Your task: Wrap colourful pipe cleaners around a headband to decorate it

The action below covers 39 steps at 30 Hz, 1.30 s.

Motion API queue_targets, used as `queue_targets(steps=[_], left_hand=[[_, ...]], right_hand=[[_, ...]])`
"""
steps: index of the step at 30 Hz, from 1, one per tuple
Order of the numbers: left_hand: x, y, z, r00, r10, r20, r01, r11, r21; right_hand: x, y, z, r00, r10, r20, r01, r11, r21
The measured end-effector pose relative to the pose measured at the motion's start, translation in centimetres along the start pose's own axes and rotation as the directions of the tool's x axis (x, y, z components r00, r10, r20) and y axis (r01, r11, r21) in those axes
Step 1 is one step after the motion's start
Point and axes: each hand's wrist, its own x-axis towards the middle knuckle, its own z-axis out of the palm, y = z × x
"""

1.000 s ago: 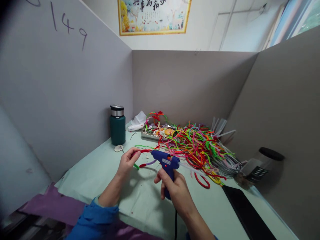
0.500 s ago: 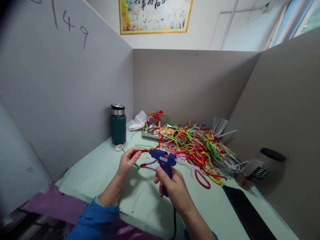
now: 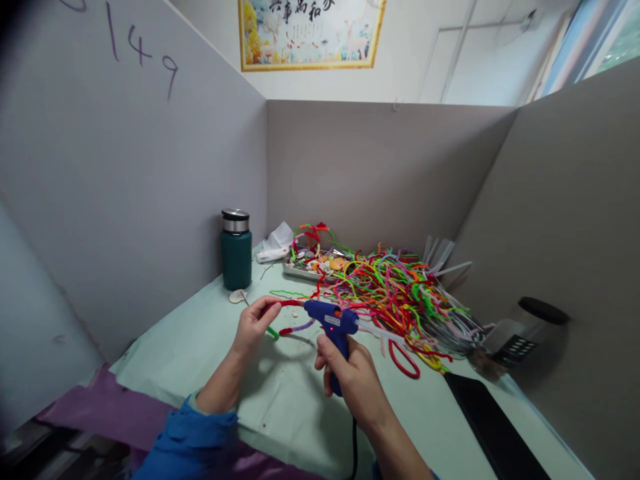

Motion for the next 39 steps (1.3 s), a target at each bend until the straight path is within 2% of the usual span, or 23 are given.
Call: queue_targets(steps=[18, 27, 34, 39], left_hand=[[0.0, 0.2, 0.0, 0.999, -0.023, -0.026, 0.021, 0.997, -0.07], [0.1, 0.3, -0.1, 0.995, -0.069, -0.079, 0.059, 0.991, -0.116], [0.1, 0.6, -0.2, 0.991, -0.089, -0.097, 0.075, 0.988, -0.135], [0.0, 0.8, -0.1, 0.991, -0.091, -0.094, 0.077, 0.986, -0.146]], right_hand=[[0.1, 0.0, -0.4, 1.0, -0.007, -0.023, 0.007, 1.0, 0.006], [0.3, 0.7, -0.8, 0.999, -0.003, -0.043, 0.002, 0.999, -0.042], [0.5, -0.3, 0.1, 0.999, -0.012, -0.042, 0.012, 1.0, -0.002], [0.7, -0.8, 0.7, 0.999, -0.031, -0.006, 0.031, 0.999, -0.038]])
